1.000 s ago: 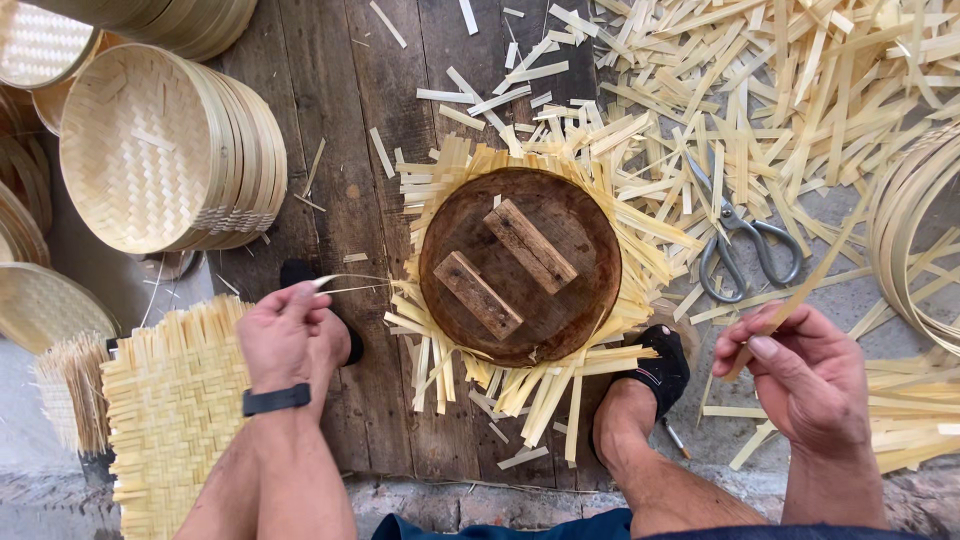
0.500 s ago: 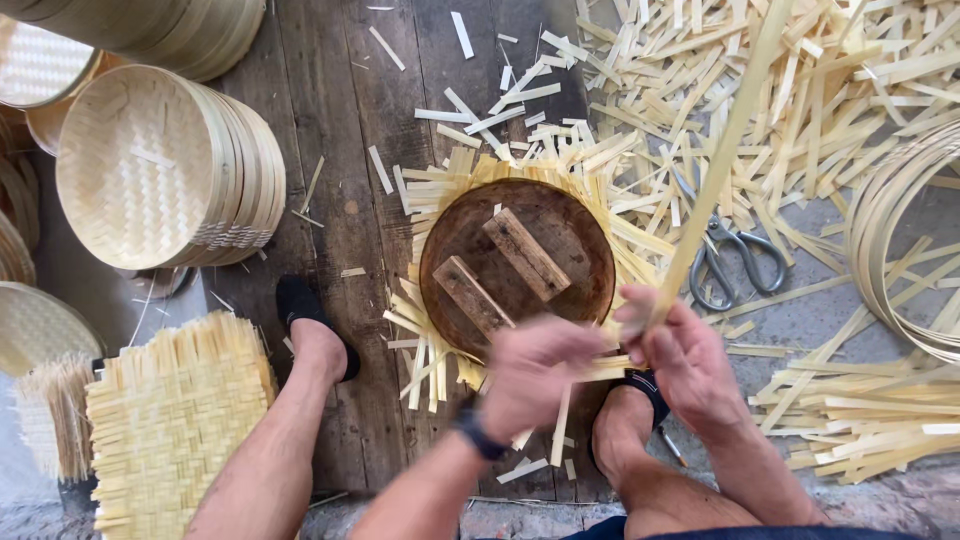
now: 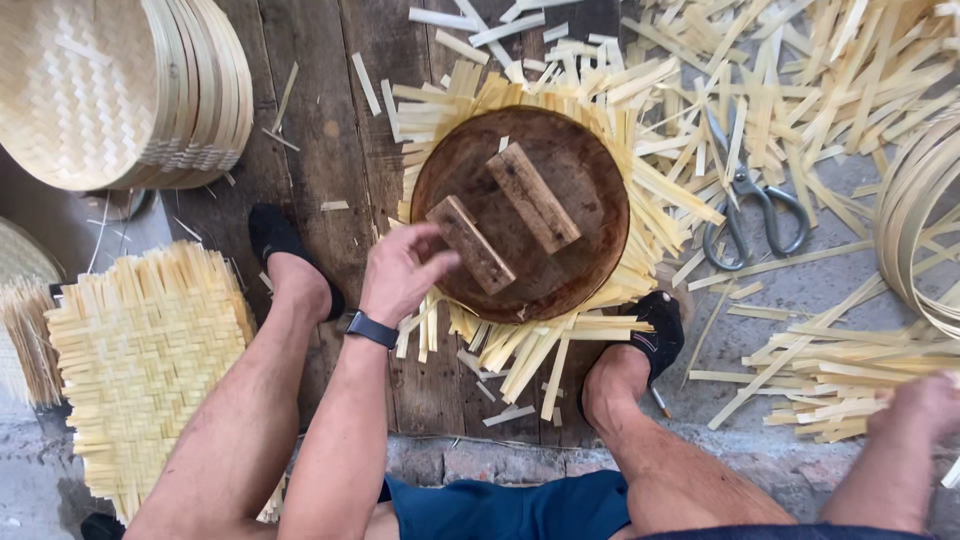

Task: The person weaves thin bamboo strips into a flat square base, attaches a circular bamboo rim, and then uses a wooden form and scissors to trim the excess strips around the edge to create a round basket.

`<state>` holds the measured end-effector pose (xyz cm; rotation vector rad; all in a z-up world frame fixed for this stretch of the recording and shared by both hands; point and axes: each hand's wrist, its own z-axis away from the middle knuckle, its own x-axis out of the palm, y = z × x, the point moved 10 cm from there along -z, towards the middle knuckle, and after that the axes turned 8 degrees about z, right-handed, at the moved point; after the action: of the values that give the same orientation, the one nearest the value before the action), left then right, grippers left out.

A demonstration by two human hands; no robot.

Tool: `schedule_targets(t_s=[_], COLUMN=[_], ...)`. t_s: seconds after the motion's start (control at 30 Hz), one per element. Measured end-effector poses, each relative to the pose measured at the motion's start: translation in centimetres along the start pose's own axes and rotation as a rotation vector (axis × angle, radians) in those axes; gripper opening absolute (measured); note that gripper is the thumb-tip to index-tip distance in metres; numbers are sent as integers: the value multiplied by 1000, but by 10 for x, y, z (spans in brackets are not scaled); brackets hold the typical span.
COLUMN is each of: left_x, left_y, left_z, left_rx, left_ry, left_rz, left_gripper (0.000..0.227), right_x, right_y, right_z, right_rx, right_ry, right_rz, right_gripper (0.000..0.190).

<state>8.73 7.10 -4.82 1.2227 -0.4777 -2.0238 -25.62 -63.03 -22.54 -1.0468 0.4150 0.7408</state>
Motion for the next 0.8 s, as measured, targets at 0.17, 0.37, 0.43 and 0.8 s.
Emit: schedule_targets(t_s=[0.17, 0.37, 0.43, 0.8], left_x=[37, 3, -10, 122], left_y=[-72, -89, -78, 53], left_z=[26, 18, 15, -26], left_rx=[-238, -293, -368, -152], left_ry=[-460, -412, -321, 305], left_rz=[-481, -619, -680, -183], left_gripper=[33, 23, 19, 135], right_x=[31, 223, 250, 264], right_y=[-74, -135, -148, -97], right_z=[81, 170, 180, 103], right_rx=[-834, -1048, -1179, -799], right_ry=[474, -428, -383, -669], right_rz=[930, 818, 881, 1151], right_gripper=[42, 49, 64, 50])
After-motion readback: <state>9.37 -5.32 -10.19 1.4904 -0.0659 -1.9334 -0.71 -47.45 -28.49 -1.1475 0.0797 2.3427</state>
